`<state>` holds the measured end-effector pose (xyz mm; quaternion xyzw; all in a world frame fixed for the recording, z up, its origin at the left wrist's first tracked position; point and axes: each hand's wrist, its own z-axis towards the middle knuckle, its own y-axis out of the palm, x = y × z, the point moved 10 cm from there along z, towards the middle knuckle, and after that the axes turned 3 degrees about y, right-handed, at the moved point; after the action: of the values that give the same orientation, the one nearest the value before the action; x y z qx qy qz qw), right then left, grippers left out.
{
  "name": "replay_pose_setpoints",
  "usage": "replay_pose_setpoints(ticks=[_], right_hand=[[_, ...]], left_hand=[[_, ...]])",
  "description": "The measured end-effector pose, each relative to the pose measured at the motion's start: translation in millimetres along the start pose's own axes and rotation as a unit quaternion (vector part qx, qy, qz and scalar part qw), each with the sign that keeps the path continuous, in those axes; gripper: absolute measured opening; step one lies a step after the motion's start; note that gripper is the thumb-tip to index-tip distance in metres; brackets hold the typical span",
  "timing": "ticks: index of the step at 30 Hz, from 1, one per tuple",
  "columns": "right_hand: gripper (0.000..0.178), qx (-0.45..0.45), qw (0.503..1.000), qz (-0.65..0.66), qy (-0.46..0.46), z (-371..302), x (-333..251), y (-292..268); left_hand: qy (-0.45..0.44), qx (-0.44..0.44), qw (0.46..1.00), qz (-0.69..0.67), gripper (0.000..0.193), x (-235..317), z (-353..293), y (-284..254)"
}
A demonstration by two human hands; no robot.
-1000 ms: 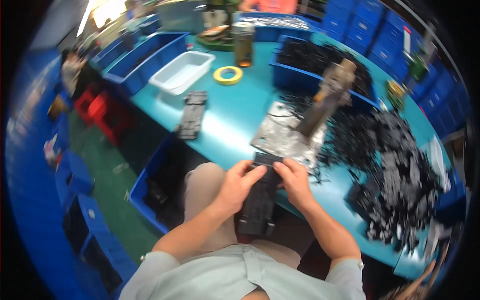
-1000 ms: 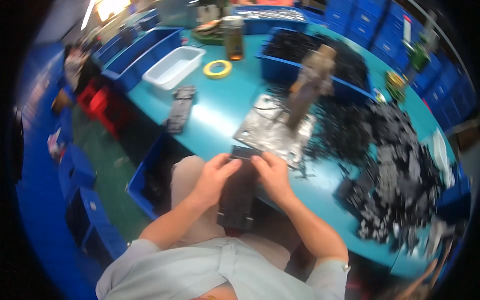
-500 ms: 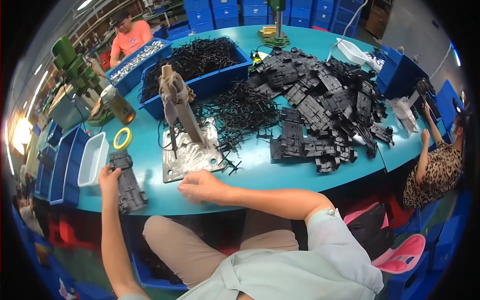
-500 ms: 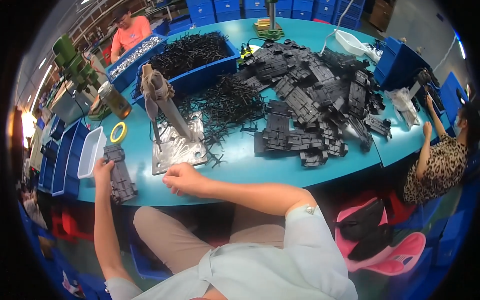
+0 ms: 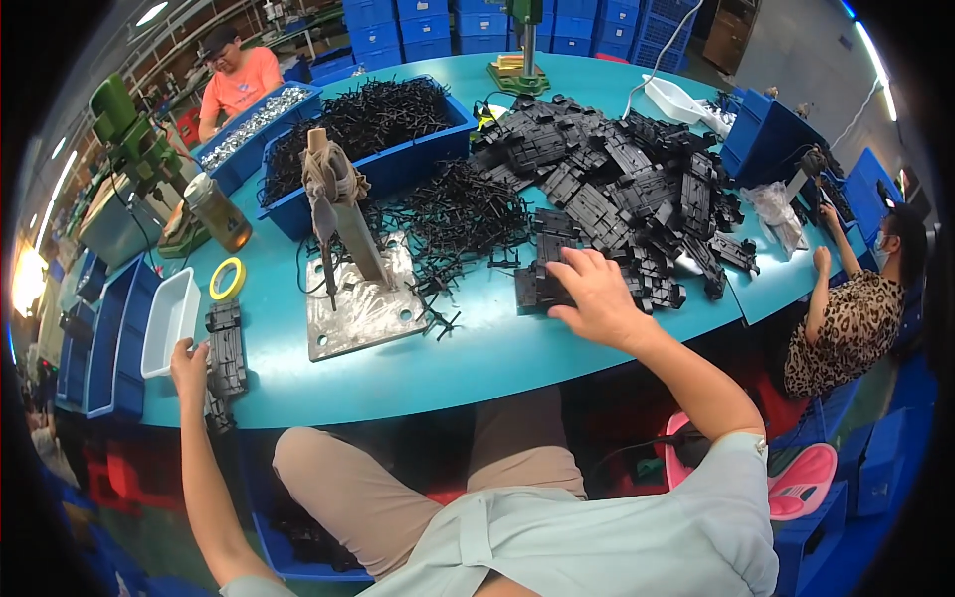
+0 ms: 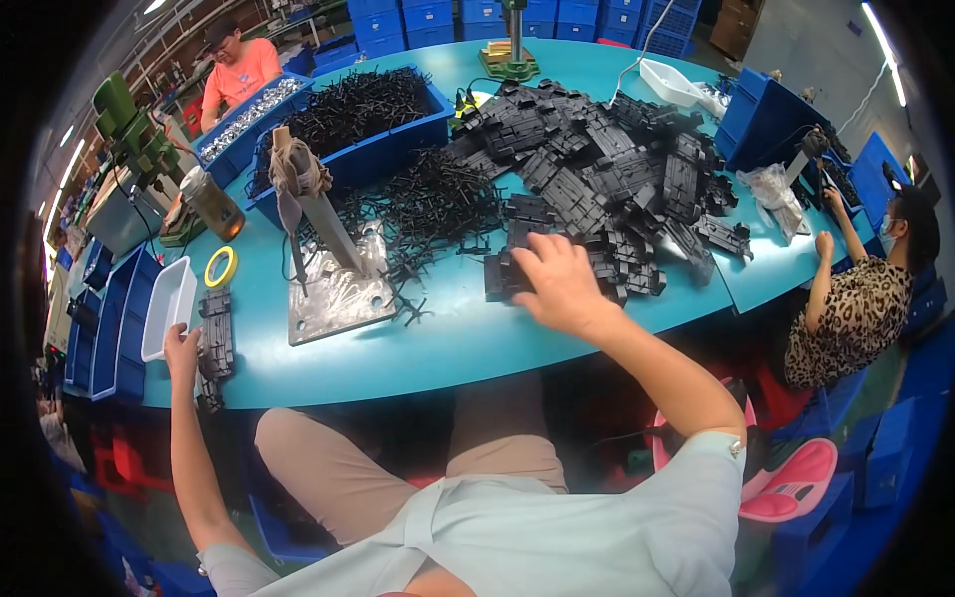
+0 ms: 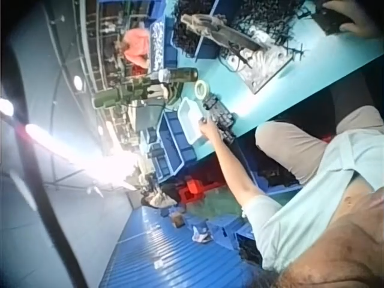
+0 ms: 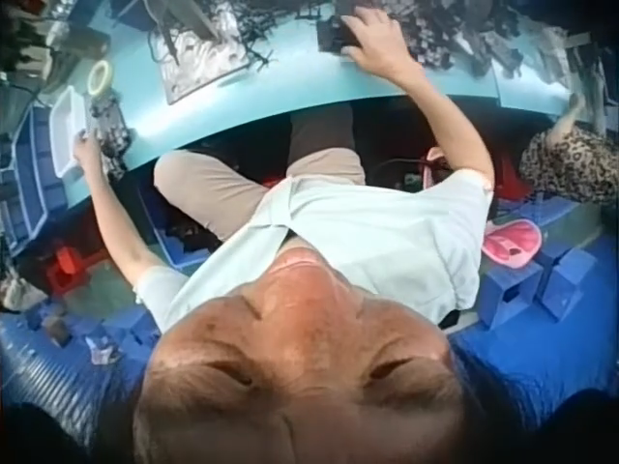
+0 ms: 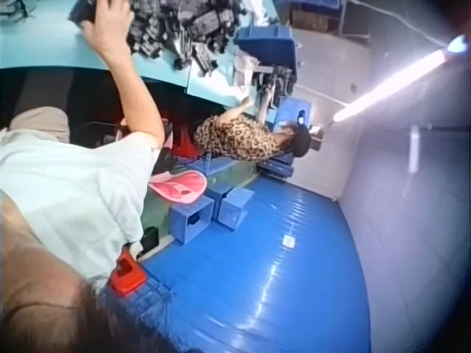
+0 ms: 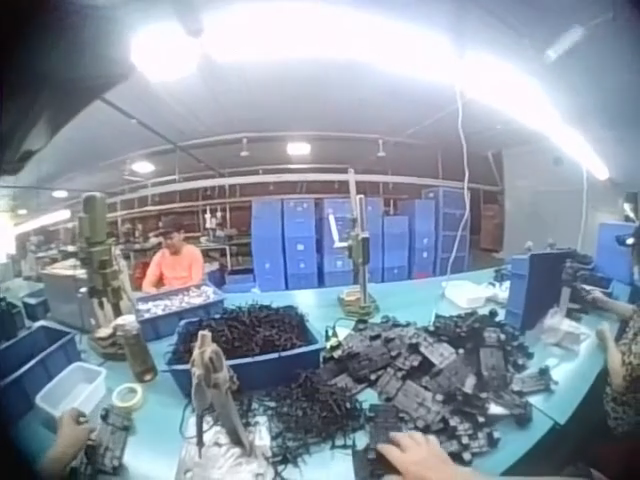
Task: Assembling plastic components for a toy vehicle using a mounting fixture.
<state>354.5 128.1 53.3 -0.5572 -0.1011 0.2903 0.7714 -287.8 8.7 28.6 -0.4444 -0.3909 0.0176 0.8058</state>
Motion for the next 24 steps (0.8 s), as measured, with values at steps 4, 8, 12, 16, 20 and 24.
replay_pose_setpoints(ticks=[4,8,12,16,20,24], right_hand=[[0.051,-0.042,0.998,0.002,0.042,-9,30,13],[0.039,-0.044,0.990,0.118,0.067,1,45,0],[0.033,-0.017,0.954,0.282,0.099,14,62,-21],[0.020,0.138,0.915,0.360,0.116,17,83,-56],[0.018,0.256,0.875,0.379,0.159,11,100,-93],[0.022,0.318,0.777,0.497,0.220,-2,108,-106]], left_hand=[[0.109,0.065,0.991,0.046,0.035,26,-17,-17],[0.198,0.111,0.974,0.020,0.020,60,-59,-32],[0.199,0.071,0.977,0.005,0.018,98,-100,-35],[0.315,0.073,0.946,-0.023,0.017,142,-144,-26],[0.388,0.044,0.920,-0.026,0.019,189,-191,-3],[0.441,-0.038,0.894,-0.066,0.026,233,-237,29]])
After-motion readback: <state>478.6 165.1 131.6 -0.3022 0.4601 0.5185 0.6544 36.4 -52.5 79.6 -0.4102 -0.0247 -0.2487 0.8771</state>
